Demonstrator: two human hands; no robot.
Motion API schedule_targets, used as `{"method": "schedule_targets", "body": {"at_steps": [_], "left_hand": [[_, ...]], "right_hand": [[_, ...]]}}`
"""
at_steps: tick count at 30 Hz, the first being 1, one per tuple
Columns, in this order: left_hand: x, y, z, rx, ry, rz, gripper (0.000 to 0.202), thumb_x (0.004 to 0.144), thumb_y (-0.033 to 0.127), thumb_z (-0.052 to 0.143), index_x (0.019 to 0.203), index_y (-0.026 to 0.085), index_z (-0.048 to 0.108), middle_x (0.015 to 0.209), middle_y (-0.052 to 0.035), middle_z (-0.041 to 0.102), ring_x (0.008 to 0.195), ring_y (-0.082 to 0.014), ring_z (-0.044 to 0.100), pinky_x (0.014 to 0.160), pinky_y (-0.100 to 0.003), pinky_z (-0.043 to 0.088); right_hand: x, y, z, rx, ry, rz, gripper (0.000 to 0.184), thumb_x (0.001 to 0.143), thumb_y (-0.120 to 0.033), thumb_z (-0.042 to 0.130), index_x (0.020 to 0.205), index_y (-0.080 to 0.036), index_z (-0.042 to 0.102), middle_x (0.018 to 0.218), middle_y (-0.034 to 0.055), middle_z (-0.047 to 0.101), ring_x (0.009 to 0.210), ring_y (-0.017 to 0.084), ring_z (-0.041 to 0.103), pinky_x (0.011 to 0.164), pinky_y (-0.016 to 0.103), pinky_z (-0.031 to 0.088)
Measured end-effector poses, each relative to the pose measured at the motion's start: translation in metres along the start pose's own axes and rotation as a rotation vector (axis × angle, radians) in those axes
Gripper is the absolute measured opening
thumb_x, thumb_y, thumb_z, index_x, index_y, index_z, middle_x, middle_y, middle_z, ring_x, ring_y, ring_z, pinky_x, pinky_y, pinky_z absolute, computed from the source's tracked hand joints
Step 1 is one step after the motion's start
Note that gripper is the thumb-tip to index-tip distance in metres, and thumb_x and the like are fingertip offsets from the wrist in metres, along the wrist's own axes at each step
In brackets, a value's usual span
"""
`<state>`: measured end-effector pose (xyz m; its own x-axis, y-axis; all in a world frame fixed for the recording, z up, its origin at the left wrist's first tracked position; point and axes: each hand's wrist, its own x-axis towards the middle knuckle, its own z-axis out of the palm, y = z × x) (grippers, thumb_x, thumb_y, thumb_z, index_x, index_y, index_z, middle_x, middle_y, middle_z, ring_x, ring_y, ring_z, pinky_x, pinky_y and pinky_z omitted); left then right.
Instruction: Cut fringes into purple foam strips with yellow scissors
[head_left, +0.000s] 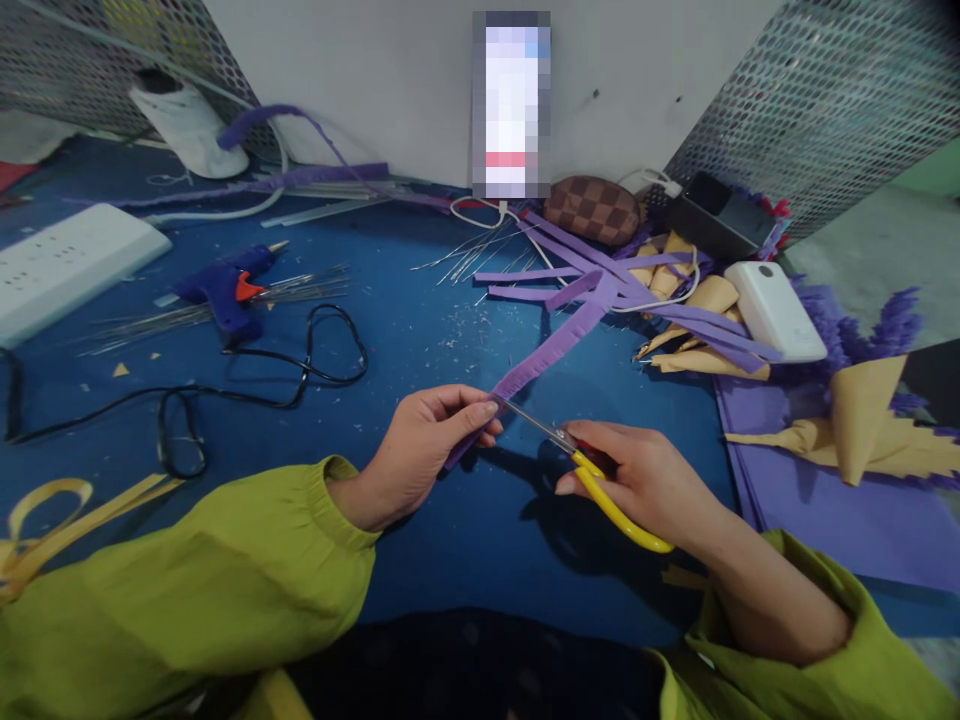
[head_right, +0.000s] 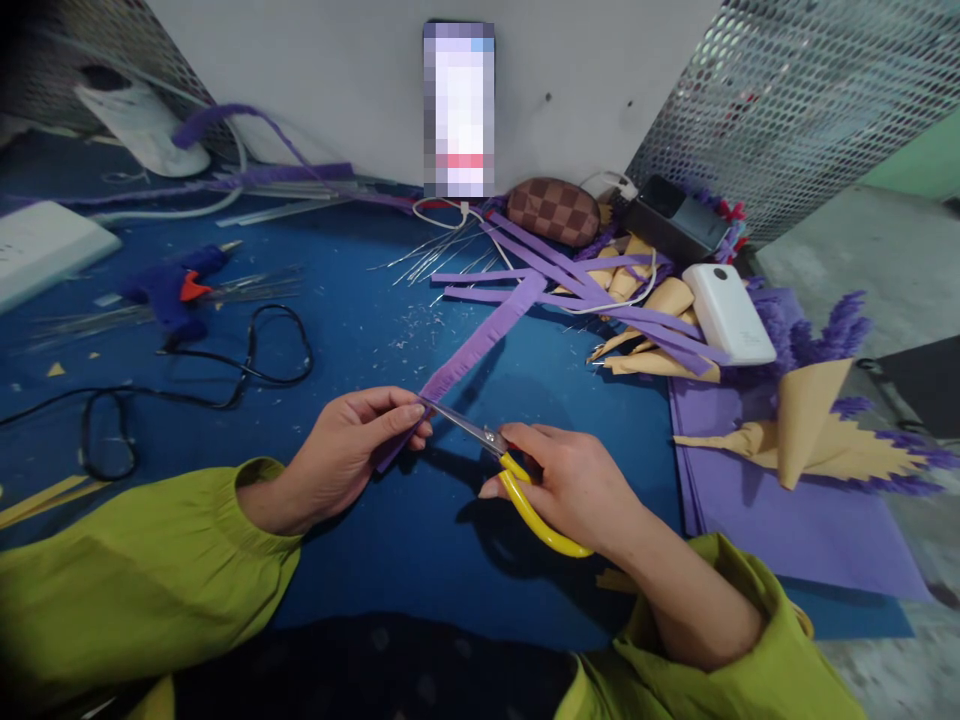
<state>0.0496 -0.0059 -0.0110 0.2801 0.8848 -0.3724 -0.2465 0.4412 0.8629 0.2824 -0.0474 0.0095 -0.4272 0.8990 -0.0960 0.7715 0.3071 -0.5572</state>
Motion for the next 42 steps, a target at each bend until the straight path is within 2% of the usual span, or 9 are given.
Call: {"method": "schedule_targets", "body": {"at_steps": [4,11,22,30,42], "left_hand": [[0.0002,-0.0005,0.0002,-0.009,0.005,0.001,0.012,0.072,0.026,0.079,0.073,0.015,0.073,0.065,-0.0006,0.069,0.06,-0.0082,0.061,0.06,-0.017,0.049],[0.0019,-0.0035,-0.0024,-0.023,0.014,0.01,0.013,0.071,0.025,0.08,0.075,0.015,0.073,0.067,-0.0006,0.07,0.061,-0.0084,0.062,0.061,-0.018,0.052],[0.0013,-0.0045,-0.0032,0.025,0.016,0.011,0.011,0.074,0.026,0.078,0.076,0.016,0.074,0.068,-0.0002,0.071,0.06,-0.0073,0.063,0.059,-0.015,0.05],[0.0016,-0.0045,-0.0021,0.026,0.011,0.012,0.012,0.073,0.027,0.079,0.075,0.016,0.074,0.065,0.001,0.069,0.06,-0.0066,0.062,0.059,-0.014,0.05],[0.0015,-0.0057,-0.003,0.034,-0.011,0.036,0.008,0.076,0.025,0.076,0.075,0.017,0.074,0.066,0.0012,0.07,0.06,-0.0069,0.063,0.058,-0.014,0.049]], "right_hand": [[-0.0004,0.0022,0.004,-0.069,0.06,-0.004,0.049,0.087,-0.061,0.056,0.112,-0.02,0.064,0.083,0.0035,0.068,0.066,0.015,0.06,0.06,0.024,0.039],[0.0,0.0022,0.0078,-0.165,0.113,-0.011,0.057,0.084,-0.066,0.054,0.115,-0.019,0.063,0.079,0.0023,0.066,0.06,0.015,0.058,0.057,0.026,0.037],[-0.0008,0.0023,0.0068,-0.105,0.031,0.0,0.05,0.087,-0.062,0.055,0.115,-0.021,0.061,0.086,0.0032,0.068,0.065,0.015,0.06,0.06,0.025,0.038],[-0.0008,0.0023,0.0075,-0.122,0.055,0.01,0.054,0.084,-0.066,0.055,0.115,-0.021,0.062,0.081,0.0022,0.067,0.062,0.015,0.058,0.058,0.025,0.037],[-0.0017,0.0016,0.0063,-0.075,0.022,-0.026,0.05,0.088,-0.062,0.053,0.112,-0.019,0.063,0.081,0.0027,0.067,0.062,0.014,0.056,0.058,0.024,0.037]]}}
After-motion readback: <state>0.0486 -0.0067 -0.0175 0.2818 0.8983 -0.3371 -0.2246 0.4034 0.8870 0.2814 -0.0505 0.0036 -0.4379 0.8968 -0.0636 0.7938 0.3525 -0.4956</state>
